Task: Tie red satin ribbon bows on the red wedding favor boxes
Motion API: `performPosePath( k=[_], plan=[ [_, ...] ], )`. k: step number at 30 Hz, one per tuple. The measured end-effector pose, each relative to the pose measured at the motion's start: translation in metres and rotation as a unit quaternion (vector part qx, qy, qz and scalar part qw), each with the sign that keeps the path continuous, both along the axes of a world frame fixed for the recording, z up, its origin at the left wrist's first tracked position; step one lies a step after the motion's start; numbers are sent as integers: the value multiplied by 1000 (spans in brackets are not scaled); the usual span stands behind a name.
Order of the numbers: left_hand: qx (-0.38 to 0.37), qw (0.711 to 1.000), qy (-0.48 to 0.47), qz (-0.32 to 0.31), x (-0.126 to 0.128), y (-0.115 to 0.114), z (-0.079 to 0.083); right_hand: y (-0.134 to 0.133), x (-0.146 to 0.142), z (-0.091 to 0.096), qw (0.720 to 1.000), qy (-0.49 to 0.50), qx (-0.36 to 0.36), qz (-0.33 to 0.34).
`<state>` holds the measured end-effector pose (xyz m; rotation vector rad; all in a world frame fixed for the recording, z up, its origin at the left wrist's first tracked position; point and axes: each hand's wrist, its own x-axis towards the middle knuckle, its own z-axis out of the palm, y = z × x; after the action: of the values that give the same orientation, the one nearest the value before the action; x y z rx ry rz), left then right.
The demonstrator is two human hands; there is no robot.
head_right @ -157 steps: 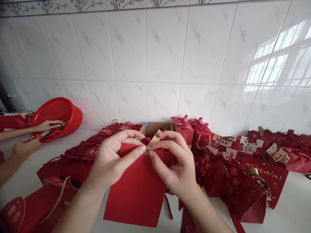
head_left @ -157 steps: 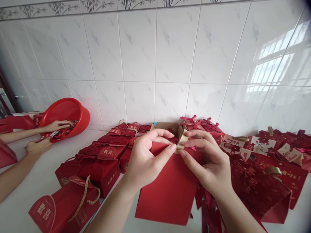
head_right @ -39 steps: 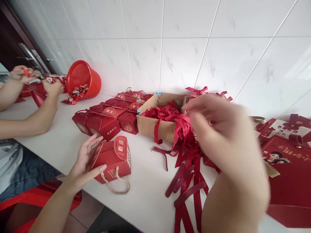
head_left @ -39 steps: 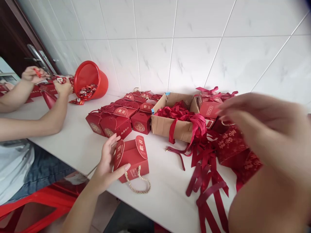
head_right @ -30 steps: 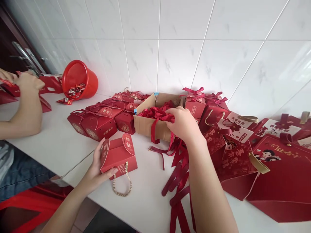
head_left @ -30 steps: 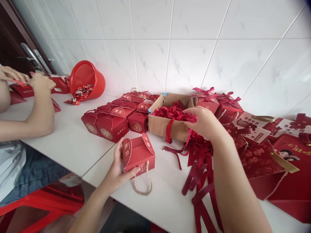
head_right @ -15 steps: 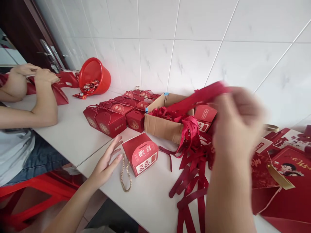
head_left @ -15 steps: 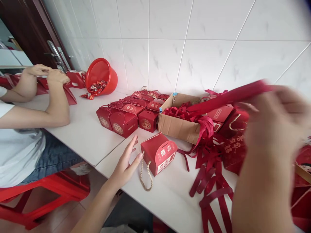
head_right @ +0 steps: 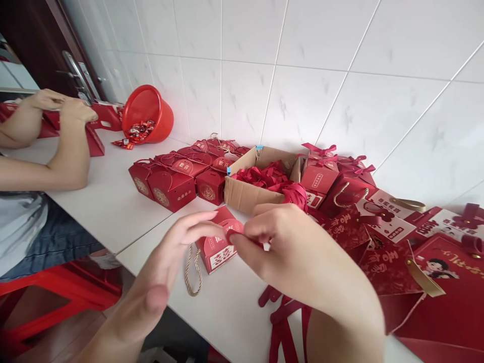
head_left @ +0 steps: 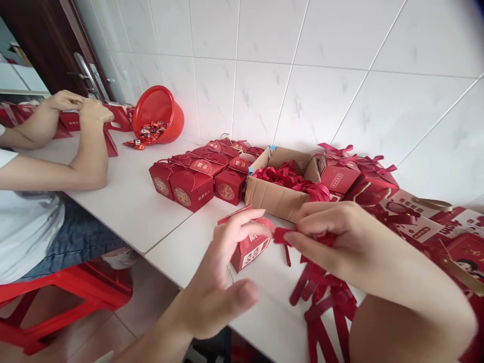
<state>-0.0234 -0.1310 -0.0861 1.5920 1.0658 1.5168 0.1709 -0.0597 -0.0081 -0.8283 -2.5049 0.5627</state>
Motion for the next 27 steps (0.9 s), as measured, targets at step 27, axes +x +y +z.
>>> performPosePath(
  k=[27],
  plan=[
    [-169, 946, -251, -117, -15, -9, -13, -42, -64, -33, 995, -72, -55, 42]
  ],
)
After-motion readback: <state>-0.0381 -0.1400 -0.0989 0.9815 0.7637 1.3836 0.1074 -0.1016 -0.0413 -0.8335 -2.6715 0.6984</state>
